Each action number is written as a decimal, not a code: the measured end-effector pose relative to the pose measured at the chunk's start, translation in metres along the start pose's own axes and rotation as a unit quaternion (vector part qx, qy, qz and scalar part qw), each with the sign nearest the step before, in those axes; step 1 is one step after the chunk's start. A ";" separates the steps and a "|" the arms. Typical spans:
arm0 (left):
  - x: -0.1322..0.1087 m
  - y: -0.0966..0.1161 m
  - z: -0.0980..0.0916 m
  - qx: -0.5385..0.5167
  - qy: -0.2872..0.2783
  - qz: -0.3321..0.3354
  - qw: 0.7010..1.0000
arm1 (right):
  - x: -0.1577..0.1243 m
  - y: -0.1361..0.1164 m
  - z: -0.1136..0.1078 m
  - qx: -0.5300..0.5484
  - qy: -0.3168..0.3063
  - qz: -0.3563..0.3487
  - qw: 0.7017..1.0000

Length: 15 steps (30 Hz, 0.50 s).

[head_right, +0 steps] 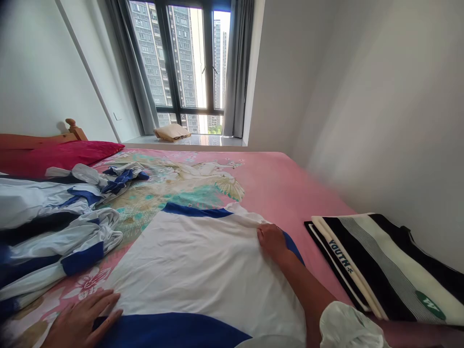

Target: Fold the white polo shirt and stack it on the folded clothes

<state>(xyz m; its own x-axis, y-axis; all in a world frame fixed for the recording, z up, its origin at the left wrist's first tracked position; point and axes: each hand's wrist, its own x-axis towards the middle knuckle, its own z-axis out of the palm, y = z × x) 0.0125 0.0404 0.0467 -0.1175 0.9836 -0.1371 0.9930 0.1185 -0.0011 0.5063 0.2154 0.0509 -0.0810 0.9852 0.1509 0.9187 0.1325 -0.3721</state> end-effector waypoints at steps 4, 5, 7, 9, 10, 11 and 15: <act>0.042 0.034 -0.018 -0.028 0.052 0.092 0.994 | 0.033 -0.021 -0.004 0.011 0.042 -0.003 0.999; 0.052 0.042 -0.015 -0.033 0.060 0.110 0.992 | 0.045 -0.024 -0.004 0.013 0.041 0.004 0.999; 0.065 0.055 -0.001 -0.037 0.067 0.116 0.990 | 0.070 -0.024 -0.002 0.016 0.028 0.032 0.999; 0.072 0.060 0.016 -0.035 0.068 0.108 0.991 | 0.093 -0.019 0.001 0.020 -0.003 0.070 0.997; 0.073 0.060 0.023 -0.034 0.068 0.107 0.991 | 0.103 -0.017 0.004 0.022 -0.021 0.089 0.996; 0.074 0.058 0.029 -0.032 0.069 0.108 0.991 | 0.112 -0.014 0.007 0.026 -0.039 0.107 0.993; 0.073 0.052 0.038 -0.015 0.064 0.107 0.992 | 0.137 -0.013 0.020 0.039 -0.086 0.152 0.984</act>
<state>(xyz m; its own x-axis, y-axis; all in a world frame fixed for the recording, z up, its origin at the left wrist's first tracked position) 0.0564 0.1132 -0.0009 0.0921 0.9957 -0.0046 0.9948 -0.0918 0.0451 0.4759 0.3504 0.0583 0.1217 0.9835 -0.1335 0.8789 -0.1693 -0.4459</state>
